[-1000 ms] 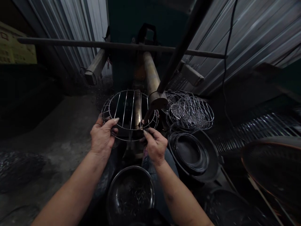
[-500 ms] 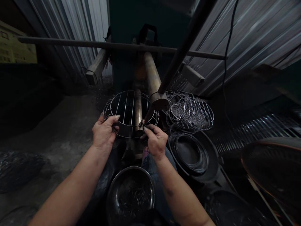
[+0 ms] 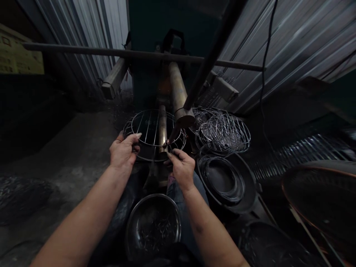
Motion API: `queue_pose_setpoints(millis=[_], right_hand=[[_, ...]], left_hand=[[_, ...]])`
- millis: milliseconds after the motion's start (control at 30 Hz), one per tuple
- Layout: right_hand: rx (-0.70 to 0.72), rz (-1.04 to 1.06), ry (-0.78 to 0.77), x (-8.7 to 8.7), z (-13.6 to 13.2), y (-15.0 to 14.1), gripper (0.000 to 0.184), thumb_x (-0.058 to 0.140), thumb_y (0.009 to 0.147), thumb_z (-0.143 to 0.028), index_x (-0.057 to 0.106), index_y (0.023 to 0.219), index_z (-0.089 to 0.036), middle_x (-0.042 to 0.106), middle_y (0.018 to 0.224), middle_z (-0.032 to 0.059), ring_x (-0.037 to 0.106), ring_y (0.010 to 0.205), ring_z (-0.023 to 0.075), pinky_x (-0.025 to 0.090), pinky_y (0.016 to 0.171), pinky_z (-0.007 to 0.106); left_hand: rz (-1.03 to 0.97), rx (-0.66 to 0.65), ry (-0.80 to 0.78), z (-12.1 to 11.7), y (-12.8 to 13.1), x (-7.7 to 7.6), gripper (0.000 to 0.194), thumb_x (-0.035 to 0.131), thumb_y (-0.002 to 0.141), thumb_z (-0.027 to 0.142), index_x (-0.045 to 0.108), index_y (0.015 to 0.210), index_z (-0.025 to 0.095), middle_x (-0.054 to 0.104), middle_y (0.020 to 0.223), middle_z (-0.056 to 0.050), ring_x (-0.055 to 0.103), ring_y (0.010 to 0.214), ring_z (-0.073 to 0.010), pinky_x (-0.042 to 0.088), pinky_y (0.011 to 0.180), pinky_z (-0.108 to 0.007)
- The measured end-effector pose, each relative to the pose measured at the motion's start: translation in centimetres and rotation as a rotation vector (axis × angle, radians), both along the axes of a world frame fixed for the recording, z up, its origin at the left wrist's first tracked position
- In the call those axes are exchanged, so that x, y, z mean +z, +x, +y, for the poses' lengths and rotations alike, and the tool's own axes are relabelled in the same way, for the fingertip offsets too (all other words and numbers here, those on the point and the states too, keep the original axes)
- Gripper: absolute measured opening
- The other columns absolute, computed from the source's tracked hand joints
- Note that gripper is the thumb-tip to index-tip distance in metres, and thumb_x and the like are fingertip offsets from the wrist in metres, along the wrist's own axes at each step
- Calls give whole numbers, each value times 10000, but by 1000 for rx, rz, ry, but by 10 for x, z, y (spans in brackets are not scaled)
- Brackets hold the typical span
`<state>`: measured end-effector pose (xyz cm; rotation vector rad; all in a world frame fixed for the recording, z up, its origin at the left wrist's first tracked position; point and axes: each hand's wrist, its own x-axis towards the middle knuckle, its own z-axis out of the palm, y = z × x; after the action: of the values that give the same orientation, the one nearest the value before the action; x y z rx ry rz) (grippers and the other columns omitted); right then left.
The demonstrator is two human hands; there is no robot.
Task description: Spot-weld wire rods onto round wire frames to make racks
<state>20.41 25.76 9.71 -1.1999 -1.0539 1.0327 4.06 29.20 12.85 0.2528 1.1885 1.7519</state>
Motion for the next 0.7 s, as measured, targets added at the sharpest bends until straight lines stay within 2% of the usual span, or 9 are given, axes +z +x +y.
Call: queue_pose_setpoints(millis=[167, 233, 300, 367, 433, 500, 567, 633, 700], right_hand=[[24, -75, -16, 6, 1, 1, 202, 671, 760, -364, 683, 776, -163, 627, 598, -17, 611, 492, 139, 470, 455, 224], [-9, -217, 98, 4, -4, 8, 195, 654, 785, -356, 688, 837, -171, 659, 693, 4, 640, 592, 156, 510, 541, 255], [-69, -419, 269, -3, -17, 15, 210, 617, 821, -327, 689, 946, -174, 688, 888, 51, 658, 793, 185, 537, 707, 301], [-20, -661, 362, -15, -41, 21, 219, 551, 863, -268, 687, 1005, -172, 677, 996, 83, 631, 919, 197, 515, 816, 321], [271, -926, 293, -30, -72, 21, 219, 507, 858, -191, 708, 943, -177, 677, 922, 83, 625, 863, 191, 508, 782, 306], [700, -1185, 114, -49, -103, 16, 194, 554, 781, -155, 724, 871, -177, 668, 838, 80, 621, 786, 201, 504, 702, 300], [1007, -1371, -31, -65, -124, 7, 203, 619, 715, -176, 737, 879, -159, 665, 924, 119, 620, 857, 247, 503, 708, 328], [1171, -1447, -85, -76, -134, 0, 224, 626, 711, -190, 746, 895, -146, 656, 1013, 150, 603, 964, 288, 495, 775, 365], [1227, -1440, -104, -78, -135, -2, 222, 597, 734, -170, 752, 891, -142, 664, 1024, 152, 595, 1004, 294, 478, 827, 376]], left_hand=[[50, -26, -26, -2, 1, 2, 361, 803, 436, 146, 520, 657, 179, 508, 583, 28, 471, 524, -99, 313, 429, -202], [58, -46, -50, -1, 1, 1, 366, 801, 438, 150, 513, 661, 188, 509, 584, 27, 476, 521, -108, 329, 439, -218], [55, -96, -40, 1, -1, -1, 385, 806, 443, 156, 526, 704, 194, 534, 622, 18, 500, 541, -121, 335, 456, -230], [49, -128, -41, 4, -4, -2, 415, 814, 448, 164, 533, 751, 199, 561, 672, 7, 522, 574, -130, 333, 475, -234], [61, -134, -61, 6, -7, -3, 428, 817, 458, 177, 529, 773, 201, 569, 699, 1, 527, 594, -135, 326, 487, -234], [93, -130, -91, 8, -10, -2, 427, 813, 464, 181, 522, 776, 197, 563, 702, -2, 518, 594, -135, 319, 492, -234], [125, -127, -112, 9, -11, -2, 420, 803, 468, 169, 522, 780, 189, 550, 699, -2, 507, 589, -133, 317, 496, -232], [140, -126, -119, 11, -11, -1, 412, 791, 474, 146, 529, 790, 181, 538, 697, -3, 502, 586, -132, 324, 503, -231], [130, -74, -119, 11, -10, -1, 422, 782, 468, 112, 541, 808, 175, 535, 706, -8, 513, 598, -140, 342, 509, -232]])
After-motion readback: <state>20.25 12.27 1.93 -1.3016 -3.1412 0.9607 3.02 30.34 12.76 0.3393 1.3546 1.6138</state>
